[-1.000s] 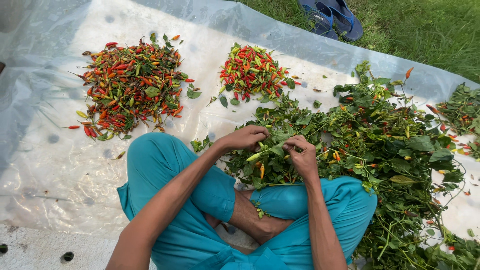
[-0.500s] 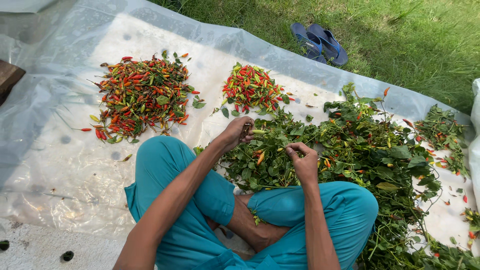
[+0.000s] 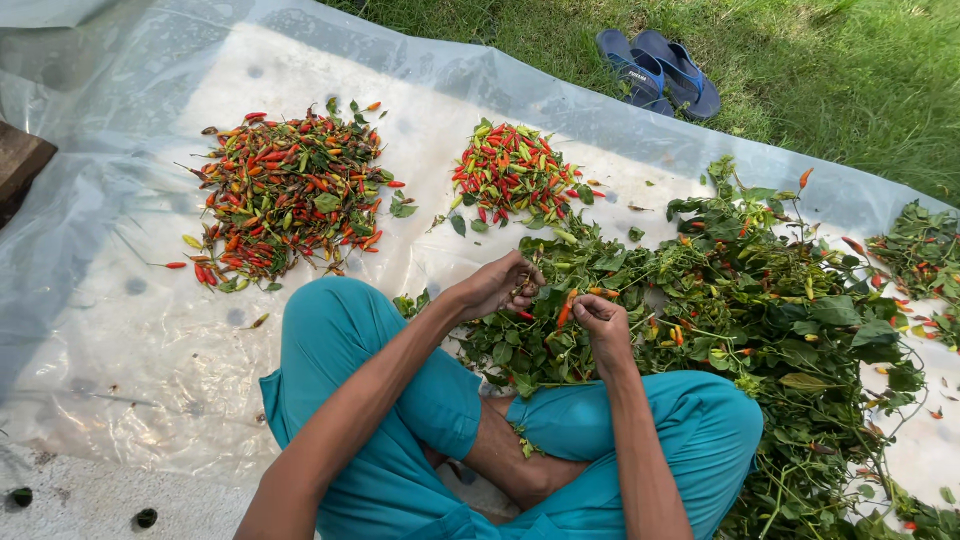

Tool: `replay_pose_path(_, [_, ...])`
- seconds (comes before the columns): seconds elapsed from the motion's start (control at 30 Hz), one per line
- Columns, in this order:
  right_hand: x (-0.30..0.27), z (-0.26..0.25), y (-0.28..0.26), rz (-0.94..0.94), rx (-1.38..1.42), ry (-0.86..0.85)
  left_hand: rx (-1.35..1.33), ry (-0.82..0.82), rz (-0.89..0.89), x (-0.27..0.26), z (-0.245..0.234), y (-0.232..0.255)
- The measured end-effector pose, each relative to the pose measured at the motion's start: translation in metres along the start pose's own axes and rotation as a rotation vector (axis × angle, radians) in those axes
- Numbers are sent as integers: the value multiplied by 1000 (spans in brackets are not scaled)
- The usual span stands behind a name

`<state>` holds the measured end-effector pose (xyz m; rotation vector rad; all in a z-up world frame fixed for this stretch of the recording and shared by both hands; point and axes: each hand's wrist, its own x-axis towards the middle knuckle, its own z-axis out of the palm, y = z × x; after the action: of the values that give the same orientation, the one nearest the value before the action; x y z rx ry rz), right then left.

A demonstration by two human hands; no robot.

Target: The person sits cross-legged on a white sheet outdoors and sorts through piles of chili peppers and green leaves. They pick up bunches of chilies, separate the peppers from the stems and leaves, and place the sorted chilies into a pile while discarding the plant matter.

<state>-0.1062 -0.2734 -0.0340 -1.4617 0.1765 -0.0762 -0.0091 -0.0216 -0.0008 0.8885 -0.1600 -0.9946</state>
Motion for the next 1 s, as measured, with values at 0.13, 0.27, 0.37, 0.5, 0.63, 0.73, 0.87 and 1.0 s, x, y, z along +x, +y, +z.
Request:
replay_pose_path(0.13, [6,-8,19,39,58,7,-86,-32,-24,2,2,1])
replay_pose_path(0.27, [4,-1,18,74,88,5,-51,-2,-66,-3,4,6])
replay_pose_path(0.37, [16,-21,56,70,37,4,31,2,-45,-2,5,6])
replay_pose_path(0.5, [4,-2,5,41,-104,28,170,39,19,-8,18,12])
replay_pose_path(0.63, [7,1,1,-27,-228,-10,239,43,49,10,-15,-19])
replay_pose_path(0.73, [6,2,-3,-96,-364,-19,342,8,-3,29,-45,-43])
replay_pose_path(0.87, [8,-2,4,-132,-359,-48,424,-7,-1,22,-26,-26])
replay_pose_path(1.0, [3,3,-8,-113,-318,-51,458,-37,-36,32,-37,-38])
